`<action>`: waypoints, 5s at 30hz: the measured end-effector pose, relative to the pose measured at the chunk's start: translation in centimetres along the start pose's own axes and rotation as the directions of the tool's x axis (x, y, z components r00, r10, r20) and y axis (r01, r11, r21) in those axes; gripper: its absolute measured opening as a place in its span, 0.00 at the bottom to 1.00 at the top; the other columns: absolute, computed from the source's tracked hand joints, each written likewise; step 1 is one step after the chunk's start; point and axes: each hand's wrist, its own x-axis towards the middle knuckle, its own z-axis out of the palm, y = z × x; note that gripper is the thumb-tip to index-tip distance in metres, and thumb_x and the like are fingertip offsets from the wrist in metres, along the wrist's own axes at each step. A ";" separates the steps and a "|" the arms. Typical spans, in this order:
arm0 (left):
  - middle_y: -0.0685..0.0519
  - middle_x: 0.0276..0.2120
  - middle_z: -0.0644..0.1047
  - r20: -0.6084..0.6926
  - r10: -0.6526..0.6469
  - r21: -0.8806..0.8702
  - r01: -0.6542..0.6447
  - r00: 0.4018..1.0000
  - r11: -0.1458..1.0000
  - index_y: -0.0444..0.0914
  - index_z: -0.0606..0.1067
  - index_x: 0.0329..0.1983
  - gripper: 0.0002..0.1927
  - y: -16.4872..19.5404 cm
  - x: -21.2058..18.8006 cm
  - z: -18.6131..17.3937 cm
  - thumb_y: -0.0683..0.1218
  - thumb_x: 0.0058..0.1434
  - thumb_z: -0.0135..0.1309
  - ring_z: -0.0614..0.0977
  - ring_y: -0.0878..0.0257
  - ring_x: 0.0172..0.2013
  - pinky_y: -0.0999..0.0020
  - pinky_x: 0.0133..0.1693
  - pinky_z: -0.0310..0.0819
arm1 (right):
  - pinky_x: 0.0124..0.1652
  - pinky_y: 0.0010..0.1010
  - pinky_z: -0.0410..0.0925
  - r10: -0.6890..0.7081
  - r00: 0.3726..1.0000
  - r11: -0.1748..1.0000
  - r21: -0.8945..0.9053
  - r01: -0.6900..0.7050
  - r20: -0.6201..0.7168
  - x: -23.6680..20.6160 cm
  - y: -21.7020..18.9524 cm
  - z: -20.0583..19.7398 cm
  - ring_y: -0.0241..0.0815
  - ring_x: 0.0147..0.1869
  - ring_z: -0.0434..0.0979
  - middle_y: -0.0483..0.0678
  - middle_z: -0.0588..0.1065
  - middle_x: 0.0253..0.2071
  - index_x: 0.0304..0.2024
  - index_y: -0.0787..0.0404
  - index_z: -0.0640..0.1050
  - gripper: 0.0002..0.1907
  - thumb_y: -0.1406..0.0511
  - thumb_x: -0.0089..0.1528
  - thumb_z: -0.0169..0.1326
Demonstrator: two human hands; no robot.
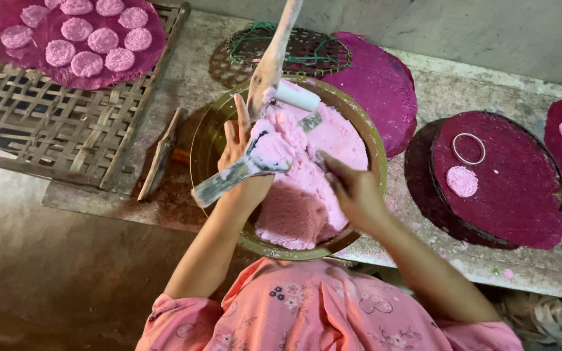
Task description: The person sits on the floor and fills a hand-held dough press with pink dough from a large bowl, then squeezes the press to extrude round dough discs onto round trays. They use a small cup and a stick to load and clear the press and place finished discs in rows on the trays.
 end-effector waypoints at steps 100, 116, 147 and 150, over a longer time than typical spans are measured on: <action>0.51 0.37 0.77 0.397 -0.462 -0.909 0.409 0.793 -0.078 0.36 0.73 0.46 0.19 -4.3 -0.5 2.2 0.31 0.51 0.55 0.80 0.58 0.34 0.63 0.32 0.76 | 0.69 0.38 0.58 -0.195 0.874 0.946 0.321 0.047 0.446 1.4 1.9 -1.5 0.51 0.72 0.66 0.62 0.67 0.70 0.76 0.63 0.53 0.34 0.63 0.71 0.49; 0.50 0.33 0.82 0.515 0.353 -0.800 0.289 0.781 0.526 0.37 0.79 0.45 0.13 25.2 0.8 1.9 0.45 0.59 0.65 0.82 0.64 0.33 0.66 0.38 0.78 | 0.49 0.48 0.72 -0.577 0.815 0.786 0.305 0.538 0.050 -6.0 8.1 -27.7 0.65 0.59 0.77 0.64 0.68 0.65 0.72 0.51 0.66 0.31 0.53 0.67 0.50; 0.42 0.69 0.69 0.726 -0.358 -0.630 0.777 0.587 -0.003 0.36 0.64 0.70 0.27 36.2 8.6 31.2 0.35 0.67 0.44 0.73 0.52 0.65 0.56 0.67 0.65 | 0.71 0.48 0.57 0.382 0.906 0.513 0.772 -0.374 0.185 -24.0 30.9 -38.8 0.57 0.72 0.67 0.61 0.68 0.66 0.72 0.68 0.58 0.55 0.56 0.50 0.68; 0.44 0.71 0.62 0.682 -0.331 -0.645 0.750 0.652 0.148 0.43 0.55 0.72 0.30 36.9 3.5 29.1 0.39 0.67 0.45 0.72 0.51 0.66 0.56 0.67 0.64 | 0.68 0.52 0.59 0.408 0.907 0.473 0.827 -0.304 0.101 -24.2 30.8 -38.2 0.59 0.71 0.66 0.59 0.65 0.68 0.74 0.64 0.55 0.55 0.57 0.51 0.69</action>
